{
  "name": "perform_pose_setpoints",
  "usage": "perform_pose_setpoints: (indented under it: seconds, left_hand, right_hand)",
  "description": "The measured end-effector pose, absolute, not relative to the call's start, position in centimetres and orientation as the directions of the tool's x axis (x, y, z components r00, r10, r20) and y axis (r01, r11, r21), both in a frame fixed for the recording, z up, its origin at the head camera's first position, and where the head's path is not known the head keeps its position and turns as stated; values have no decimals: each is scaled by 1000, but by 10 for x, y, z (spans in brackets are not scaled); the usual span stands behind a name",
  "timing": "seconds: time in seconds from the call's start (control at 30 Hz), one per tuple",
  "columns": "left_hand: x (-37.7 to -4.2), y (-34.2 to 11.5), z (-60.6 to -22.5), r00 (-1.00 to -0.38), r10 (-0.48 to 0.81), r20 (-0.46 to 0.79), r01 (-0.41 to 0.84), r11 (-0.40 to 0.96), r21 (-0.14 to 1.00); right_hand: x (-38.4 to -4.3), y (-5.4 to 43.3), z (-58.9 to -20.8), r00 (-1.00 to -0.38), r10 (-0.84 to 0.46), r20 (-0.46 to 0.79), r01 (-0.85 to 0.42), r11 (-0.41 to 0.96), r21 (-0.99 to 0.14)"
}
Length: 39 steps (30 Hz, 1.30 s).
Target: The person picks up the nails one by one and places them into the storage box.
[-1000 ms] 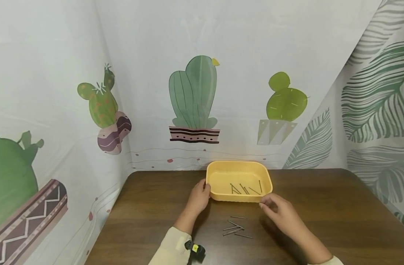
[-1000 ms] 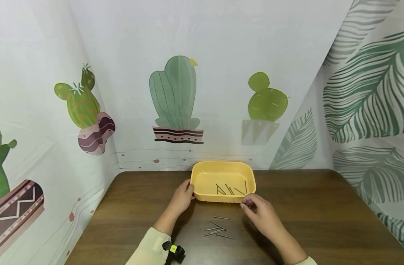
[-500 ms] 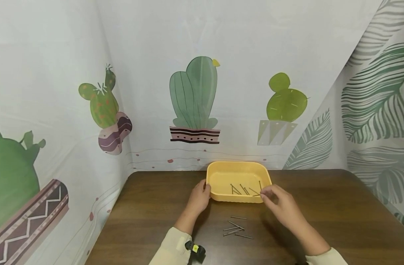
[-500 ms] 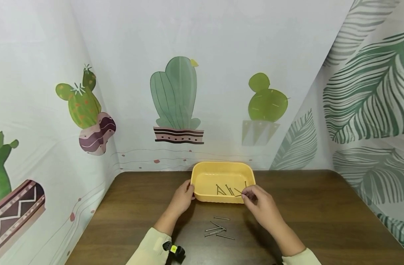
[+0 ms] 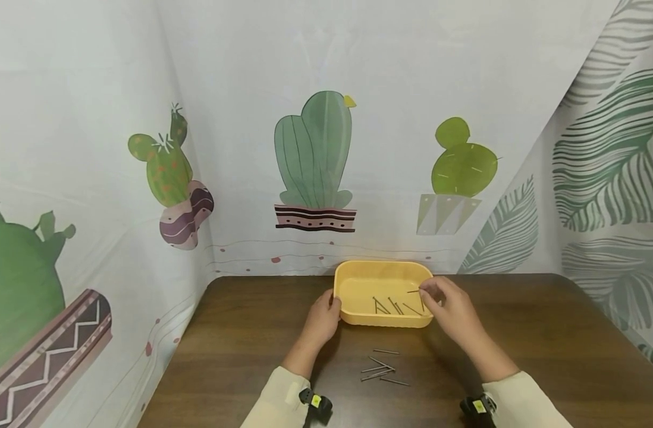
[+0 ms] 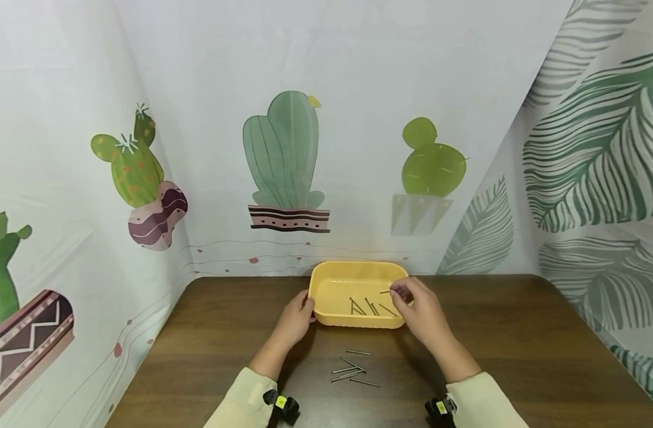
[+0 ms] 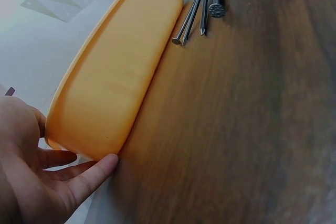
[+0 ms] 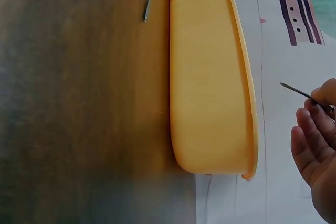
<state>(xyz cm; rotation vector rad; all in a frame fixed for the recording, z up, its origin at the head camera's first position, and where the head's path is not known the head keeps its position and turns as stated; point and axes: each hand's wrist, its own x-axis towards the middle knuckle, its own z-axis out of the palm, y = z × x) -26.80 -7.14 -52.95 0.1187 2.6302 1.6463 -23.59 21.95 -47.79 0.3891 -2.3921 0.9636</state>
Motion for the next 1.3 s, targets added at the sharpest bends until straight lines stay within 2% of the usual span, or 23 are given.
perform_pose_setpoints:
  seconds: [0.43,0.97,1.3]
  left_hand:
    - [-268,-70,-527,-996,87,5,43,442,896]
    - [-271,-72,-532,-995,96,11,52,446,893]
    - [-270,-72,-530,-996,93,16,55,440,896]
  right_hand:
    - [-255,218,-469,-841,-90,533,-420,731,-538]
    - [-267,220,-467,-828,-92,554,-432,734,-524]
    - [-267,217,-464,-866,-116,486,-428,674,-602]
